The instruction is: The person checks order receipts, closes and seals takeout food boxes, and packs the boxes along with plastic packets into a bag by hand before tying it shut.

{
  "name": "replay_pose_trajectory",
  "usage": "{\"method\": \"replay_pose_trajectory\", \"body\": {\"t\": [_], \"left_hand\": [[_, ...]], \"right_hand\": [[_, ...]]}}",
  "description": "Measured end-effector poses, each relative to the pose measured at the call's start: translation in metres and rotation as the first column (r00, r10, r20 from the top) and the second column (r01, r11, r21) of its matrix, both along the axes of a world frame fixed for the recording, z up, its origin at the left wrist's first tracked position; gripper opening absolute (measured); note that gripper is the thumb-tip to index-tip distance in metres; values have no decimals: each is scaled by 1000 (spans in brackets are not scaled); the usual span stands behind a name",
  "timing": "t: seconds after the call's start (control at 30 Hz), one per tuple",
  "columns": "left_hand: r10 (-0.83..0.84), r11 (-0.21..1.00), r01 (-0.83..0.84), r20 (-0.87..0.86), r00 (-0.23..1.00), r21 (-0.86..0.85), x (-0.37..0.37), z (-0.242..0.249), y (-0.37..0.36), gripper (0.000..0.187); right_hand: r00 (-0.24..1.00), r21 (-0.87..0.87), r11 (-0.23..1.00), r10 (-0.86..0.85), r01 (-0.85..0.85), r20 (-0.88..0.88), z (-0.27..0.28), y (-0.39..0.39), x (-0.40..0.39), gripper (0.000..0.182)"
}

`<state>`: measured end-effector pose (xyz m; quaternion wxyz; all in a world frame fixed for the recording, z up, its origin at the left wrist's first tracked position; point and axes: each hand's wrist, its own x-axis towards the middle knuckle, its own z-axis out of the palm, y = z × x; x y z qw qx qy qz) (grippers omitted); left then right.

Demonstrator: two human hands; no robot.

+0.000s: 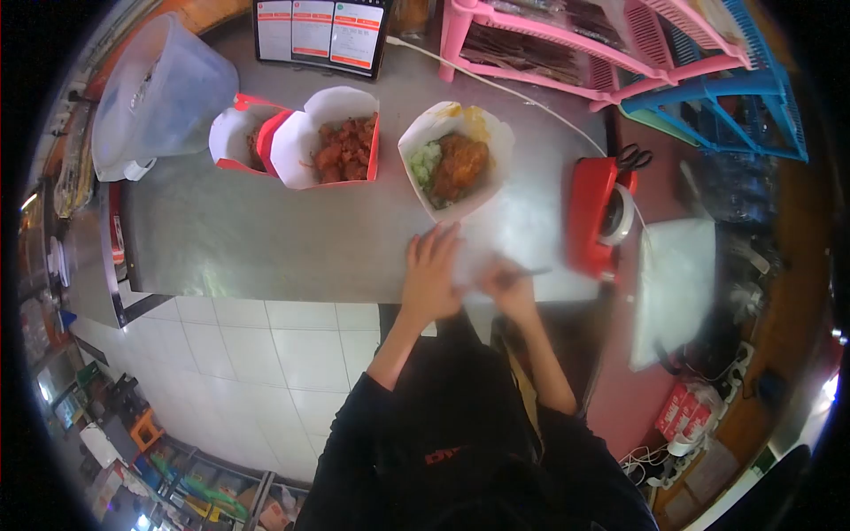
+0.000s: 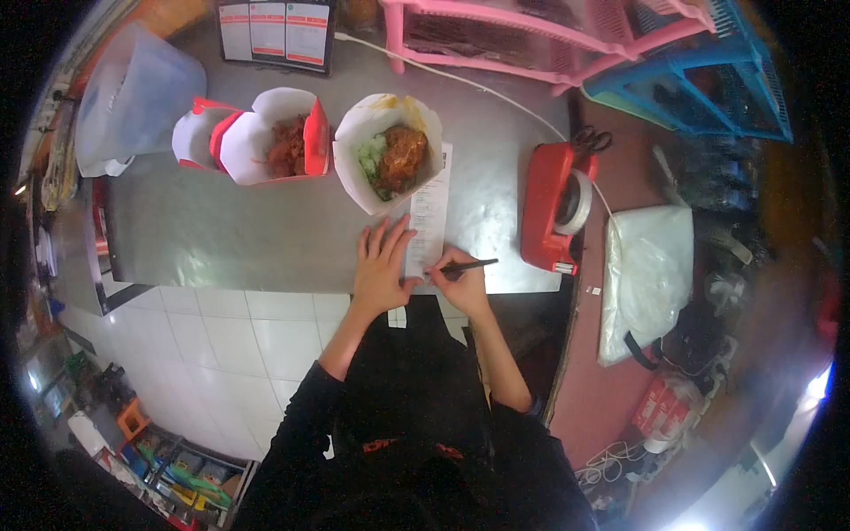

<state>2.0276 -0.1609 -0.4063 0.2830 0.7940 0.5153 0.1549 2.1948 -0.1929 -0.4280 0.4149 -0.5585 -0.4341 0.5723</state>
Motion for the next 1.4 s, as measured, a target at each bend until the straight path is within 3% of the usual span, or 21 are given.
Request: {"method": "replay_pose_trajectory", "body": {"t": [0.03,0.1,0.13,0.17,0.27,0.37,0.43,0.47,0.5,0.57,0.6,0.7,0.83,0.87,0.93,1.0,1.07,1.17,1.23,1.37,1.4], "left_hand": [[-10,1000,10,-10,1000,-14,-1,1,-1,73],[-16,1000,16,-15,1000,-9,-2,2,-3,75],[-21,1000,21,-30,999,-16,-3,1,-3,76],[-29,999,28,-43,999,-23,-3,0,-4,76],[-47,999,47,-21,999,-19,-6,-2,-5,73],[-56,998,57,32,998,-26,-6,-2,-6,69],[-110,993,111,-23,994,36,-8,4,-7,63],[-122,991,123,-22,992,49,-9,4,-8,59],[-135,989,136,-23,991,61,-10,5,-7,56],[-168,982,171,-37,985,85,-12,8,-5,54],[-181,980,185,-62,981,67,-13,10,-3,51],[-232,970,236,-70,970,53,-19,20,0,52],[-219,975,220,-44,975,17,-29,18,7,55],[24,994,-5,168,986,-113,-33,4,10,55],[504,857,-318,527,684,-406,-40,-16,22,55],[675,738,-353,628,387,-575,-42,-15,55,53],[680,730,-321,684,263,-603,-40,-12,82,51],[630,768,-345,735,251,-540,-30,-14,105,49],[635,765,-348,721,275,-541,-26,-15,103,49],[715,694,-251,608,345,-675,-29,-1,79,47],[723,687,-263,604,334,-677,-30,8,73,47]], "right_hand": [[1000,12,1000,-3,3,5,0,-1,-2,14],[976,-93,974,-212,207,-43,5,-2,-7,15],[995,-155,988,13,3,101,24,1,-7,13],[994,-136,991,8,7,108,33,2,-4,13],[958,134,964,-249,231,140,65,23,21,8],[787,340,742,-617,578,8,141,65,54,4],[725,448,647,-689,617,-2,132,85,94,6],[704,483,649,-705,588,90,134,96,103,5],[664,462,741,-658,488,355,126,105,120,7],[358,540,821,-569,187,741,95,127,142,14],[346,558,806,-590,200,729,102,129,139,14],[386,455,858,-513,237,767,110,132,121,25],[445,653,690,-714,314,541,124,122,101,38],[460,700,626,-763,345,455,131,117,93,43],[498,611,781,-584,129,641,97,103,76,48],[925,177,966,-233,186,299,60,75,34,65],[996,-92,992,-86,84,-22,81,60,-17,87],[1000,-67,998,-6,4,-22,80,55,-49,102],[976,412,910,-39,-53,212,72,62,-52,103],[988,381,920,31,-88,152,80,72,-21,94],[964,384,913,36,-139,262,80,74,-10,89]]}}
